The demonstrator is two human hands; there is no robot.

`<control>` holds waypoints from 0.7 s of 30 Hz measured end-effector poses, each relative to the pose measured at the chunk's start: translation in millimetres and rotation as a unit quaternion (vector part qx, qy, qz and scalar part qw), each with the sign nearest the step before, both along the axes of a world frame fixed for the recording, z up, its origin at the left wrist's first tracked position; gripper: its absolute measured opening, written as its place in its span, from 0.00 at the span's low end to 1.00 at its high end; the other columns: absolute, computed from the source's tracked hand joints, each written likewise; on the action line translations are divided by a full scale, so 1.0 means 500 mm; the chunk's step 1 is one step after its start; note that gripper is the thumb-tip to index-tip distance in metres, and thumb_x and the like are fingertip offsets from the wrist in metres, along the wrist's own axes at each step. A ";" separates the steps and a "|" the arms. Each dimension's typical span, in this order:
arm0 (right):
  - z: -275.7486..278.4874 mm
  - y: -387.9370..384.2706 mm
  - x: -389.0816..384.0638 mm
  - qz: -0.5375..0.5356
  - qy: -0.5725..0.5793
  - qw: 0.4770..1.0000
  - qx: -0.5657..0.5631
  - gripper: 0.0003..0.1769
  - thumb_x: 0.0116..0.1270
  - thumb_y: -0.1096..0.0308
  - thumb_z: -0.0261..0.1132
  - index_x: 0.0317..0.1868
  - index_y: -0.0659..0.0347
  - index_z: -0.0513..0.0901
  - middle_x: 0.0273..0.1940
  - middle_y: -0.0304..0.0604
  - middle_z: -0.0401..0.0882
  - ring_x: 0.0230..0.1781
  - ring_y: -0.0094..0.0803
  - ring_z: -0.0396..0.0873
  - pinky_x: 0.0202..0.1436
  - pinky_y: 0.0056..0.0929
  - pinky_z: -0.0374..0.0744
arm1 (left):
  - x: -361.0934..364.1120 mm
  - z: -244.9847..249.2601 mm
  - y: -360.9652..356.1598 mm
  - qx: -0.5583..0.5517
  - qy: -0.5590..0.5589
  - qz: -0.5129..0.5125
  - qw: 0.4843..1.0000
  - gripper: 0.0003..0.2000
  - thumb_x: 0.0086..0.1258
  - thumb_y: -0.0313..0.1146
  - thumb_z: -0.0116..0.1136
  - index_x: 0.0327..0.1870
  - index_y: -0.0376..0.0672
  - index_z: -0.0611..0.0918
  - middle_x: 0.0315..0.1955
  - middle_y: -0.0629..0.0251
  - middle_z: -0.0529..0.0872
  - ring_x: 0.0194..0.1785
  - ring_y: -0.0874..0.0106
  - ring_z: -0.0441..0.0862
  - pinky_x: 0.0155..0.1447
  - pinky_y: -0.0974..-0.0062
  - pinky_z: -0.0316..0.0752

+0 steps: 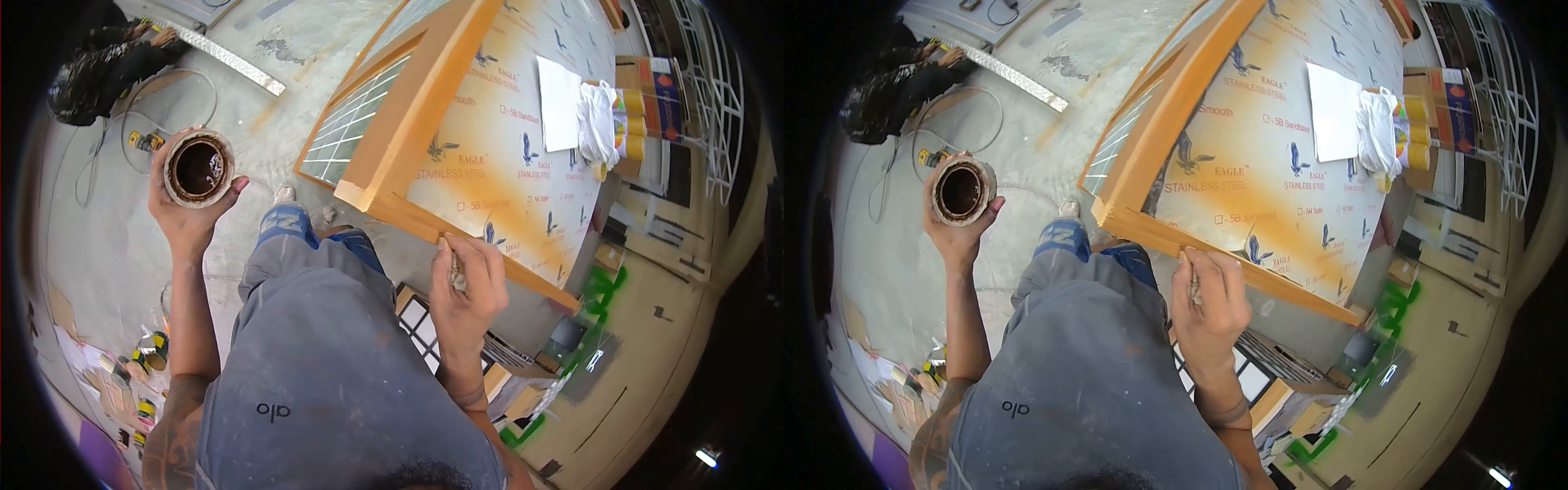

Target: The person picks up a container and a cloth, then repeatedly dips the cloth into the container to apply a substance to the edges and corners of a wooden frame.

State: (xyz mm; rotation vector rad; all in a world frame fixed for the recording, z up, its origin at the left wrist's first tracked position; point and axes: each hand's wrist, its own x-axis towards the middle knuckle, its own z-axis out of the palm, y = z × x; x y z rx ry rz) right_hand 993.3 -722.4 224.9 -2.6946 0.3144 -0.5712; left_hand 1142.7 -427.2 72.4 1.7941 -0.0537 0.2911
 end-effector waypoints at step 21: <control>-0.012 -0.265 -0.250 -0.246 -0.073 0.966 -0.014 0.07 0.73 0.82 0.73 0.49 0.72 0.91 0.44 0.53 0.88 0.40 0.44 0.88 0.48 0.37 0.85 | 0.024 0.011 -0.007 0.050 -0.054 0.007 0.997 0.40 0.56 0.21 0.90 0.73 0.33 0.82 0.65 0.59 0.89 0.66 0.69 0.86 0.76 0.68 0.79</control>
